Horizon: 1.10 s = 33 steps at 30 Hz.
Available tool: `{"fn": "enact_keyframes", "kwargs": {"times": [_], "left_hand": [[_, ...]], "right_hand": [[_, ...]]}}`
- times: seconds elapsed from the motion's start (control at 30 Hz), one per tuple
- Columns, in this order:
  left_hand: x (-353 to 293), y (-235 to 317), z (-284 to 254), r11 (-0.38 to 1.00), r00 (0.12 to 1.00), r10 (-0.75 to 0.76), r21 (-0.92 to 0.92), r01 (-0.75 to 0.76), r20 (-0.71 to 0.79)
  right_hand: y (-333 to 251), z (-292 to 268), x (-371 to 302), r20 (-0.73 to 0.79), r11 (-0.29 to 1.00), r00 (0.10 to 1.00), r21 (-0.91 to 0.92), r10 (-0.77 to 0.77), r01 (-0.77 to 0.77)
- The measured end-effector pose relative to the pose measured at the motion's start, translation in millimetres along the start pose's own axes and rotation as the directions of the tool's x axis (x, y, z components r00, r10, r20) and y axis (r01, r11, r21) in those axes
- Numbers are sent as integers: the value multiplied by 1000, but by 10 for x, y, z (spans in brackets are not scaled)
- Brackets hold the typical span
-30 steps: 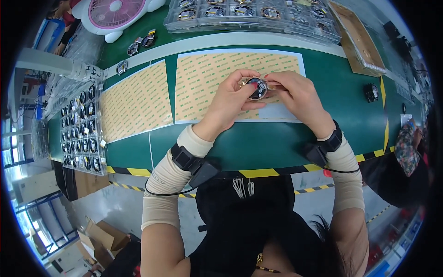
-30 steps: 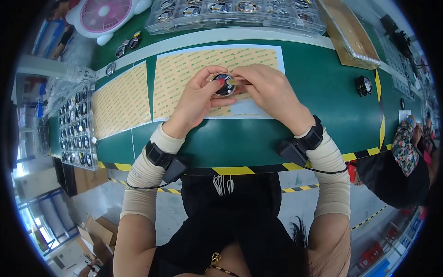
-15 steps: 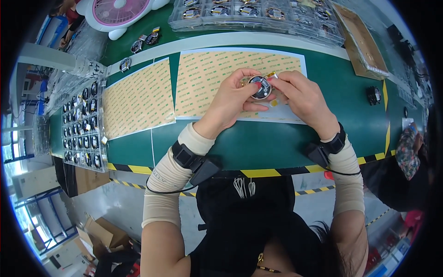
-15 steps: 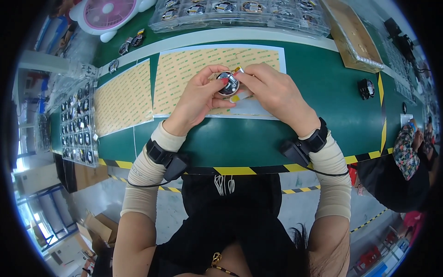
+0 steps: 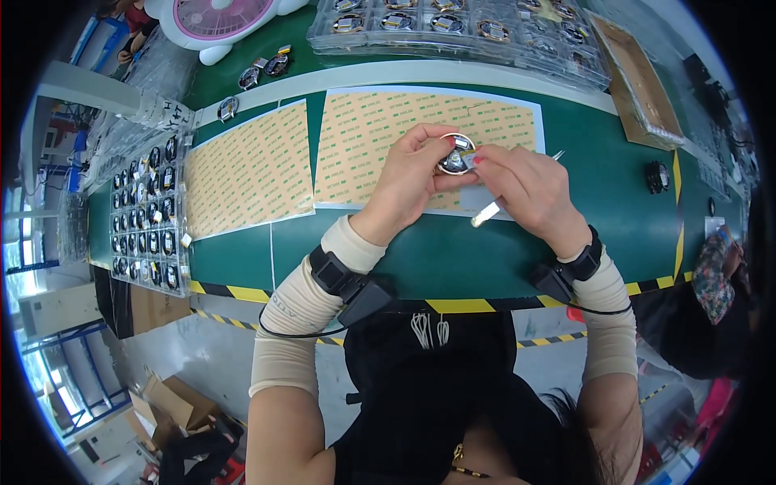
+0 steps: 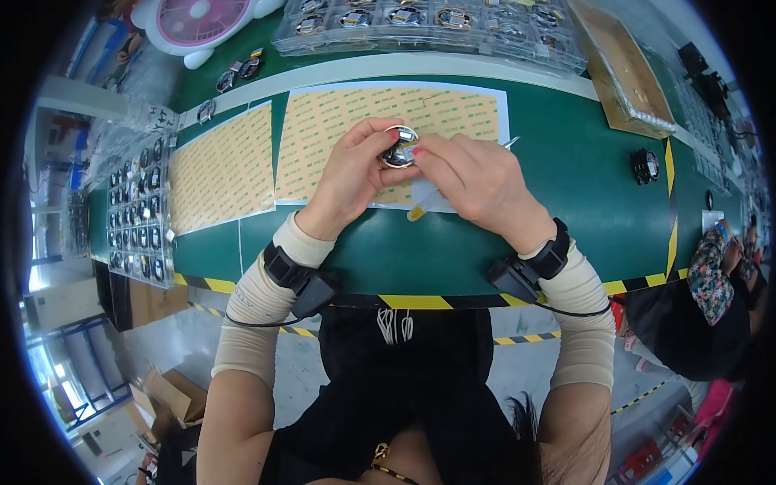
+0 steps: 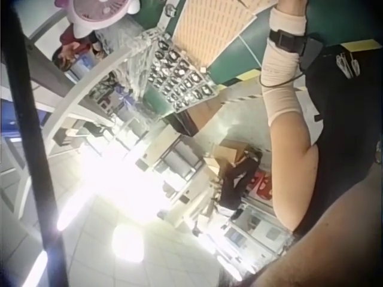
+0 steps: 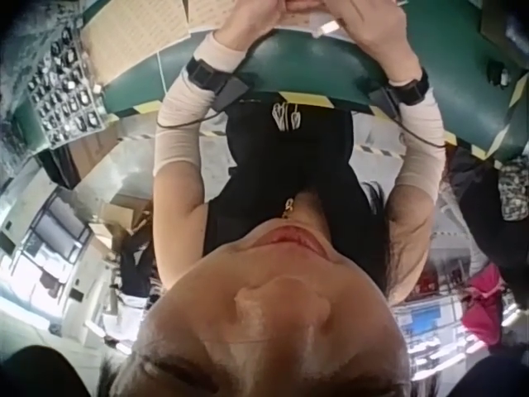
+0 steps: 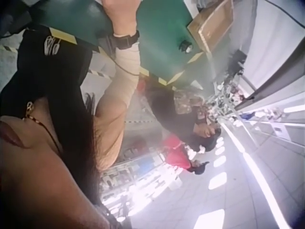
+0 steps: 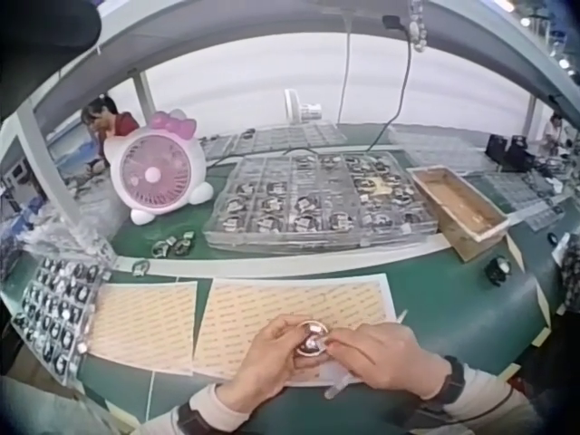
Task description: The person picks up a watch component from a tray, peels a small adhesive piece from a sheet using tweezers, and presses it onto the component. After repeating this process, they place the components back into the tray and cover it with a plastic sheet.
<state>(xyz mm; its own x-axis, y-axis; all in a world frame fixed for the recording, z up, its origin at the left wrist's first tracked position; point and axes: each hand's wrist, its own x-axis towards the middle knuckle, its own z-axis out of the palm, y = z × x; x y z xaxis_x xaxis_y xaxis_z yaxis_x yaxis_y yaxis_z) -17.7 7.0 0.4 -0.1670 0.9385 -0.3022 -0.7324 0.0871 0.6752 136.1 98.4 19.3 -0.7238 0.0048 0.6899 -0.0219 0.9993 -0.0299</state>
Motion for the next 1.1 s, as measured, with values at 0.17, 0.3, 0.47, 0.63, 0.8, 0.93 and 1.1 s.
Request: {"fn": "enact_keyframes", "kwargs": {"times": [0.17,0.3,0.47,0.63,0.8,0.93,1.1], "left_hand": [[-3,-84,42,991,993,86,107,-77,-80],[-23,-149,78,982,981,154,129,-139,-121],[-70,-136,110,977,977,198,93,-191,-78],[-68,-132,87,973,977,212,90,-214,29],[-42,-80,101,980,981,185,70,-189,49],[-63,-106,154,973,979,182,130,-193,91],[-23,-134,86,959,977,166,209,-191,133]], "right_hand": [[-58,58,-15,16,999,1000,-47,-7,7],[-92,118,2,-12,996,999,-80,49,-50],[-102,144,-6,-17,994,998,-88,68,-70],[-95,168,-5,-80,995,992,-15,97,-99],[-96,162,-19,-65,902,935,297,348,-314],[-97,49,47,175,466,626,525,760,-712],[-34,3,34,554,39,448,598,702,-801]]}}
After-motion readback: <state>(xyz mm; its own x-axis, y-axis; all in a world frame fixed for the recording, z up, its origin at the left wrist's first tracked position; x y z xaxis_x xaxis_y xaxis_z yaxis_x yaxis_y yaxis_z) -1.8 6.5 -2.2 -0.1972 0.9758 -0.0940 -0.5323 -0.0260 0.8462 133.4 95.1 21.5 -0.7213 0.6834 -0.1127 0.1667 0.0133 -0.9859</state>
